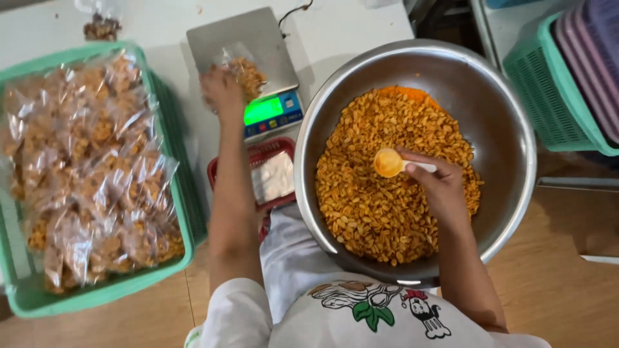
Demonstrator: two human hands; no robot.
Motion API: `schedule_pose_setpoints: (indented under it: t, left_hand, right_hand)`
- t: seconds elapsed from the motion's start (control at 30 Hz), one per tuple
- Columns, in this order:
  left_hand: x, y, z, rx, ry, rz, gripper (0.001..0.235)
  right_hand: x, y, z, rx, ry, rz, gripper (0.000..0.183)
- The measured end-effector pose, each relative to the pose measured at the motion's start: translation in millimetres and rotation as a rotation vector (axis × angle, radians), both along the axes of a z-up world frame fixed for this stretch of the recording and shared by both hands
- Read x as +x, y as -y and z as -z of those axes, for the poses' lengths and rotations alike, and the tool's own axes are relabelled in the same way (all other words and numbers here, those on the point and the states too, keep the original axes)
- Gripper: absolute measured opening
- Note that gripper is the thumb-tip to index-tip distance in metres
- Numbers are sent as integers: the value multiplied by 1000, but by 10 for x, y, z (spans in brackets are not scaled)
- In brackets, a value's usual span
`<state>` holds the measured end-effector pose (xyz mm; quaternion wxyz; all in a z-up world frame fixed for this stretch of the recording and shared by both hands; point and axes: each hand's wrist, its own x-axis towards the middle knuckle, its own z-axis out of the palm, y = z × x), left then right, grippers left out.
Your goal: The person scoops orange-colored snack pieces from a large metal bowl into small plastic bags using a white plastic scoop. Each filled bag is placed on a digital scale to verify weight, then moved to a green basket. The process is repeated continuously throughout the clip.
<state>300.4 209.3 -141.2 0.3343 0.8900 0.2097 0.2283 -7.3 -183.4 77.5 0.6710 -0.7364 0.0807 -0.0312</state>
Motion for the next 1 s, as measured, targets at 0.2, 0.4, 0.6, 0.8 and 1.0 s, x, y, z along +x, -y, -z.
schedule_pose_setpoints:
  t: [0.2, 0.4, 0.6, 0.8, 1.0]
  left_hand:
    - [-258, 167, -1474, -616, 947, 242, 25]
    - [-1374, 293, -2627, -927, 715, 535, 14]
    - [-2462, 1241, -3081, -2123, -190, 746, 11]
    - [-2784, 1450, -1810, -863, -153, 1259, 80]
    - [-2921, 1709, -1965, -1314, -112, 1068, 19]
  right_hand:
    - [40, -90, -194, -94, 122, -78, 23]
    - [-40, -161, -204, -25, 230, -134, 22]
    - [101, -82, -143, -109, 413, -94, 20]
    - [34, -207, -469, -409, 758, -187, 20]
    - [98, -305, -576, -501, 886, -112, 19]
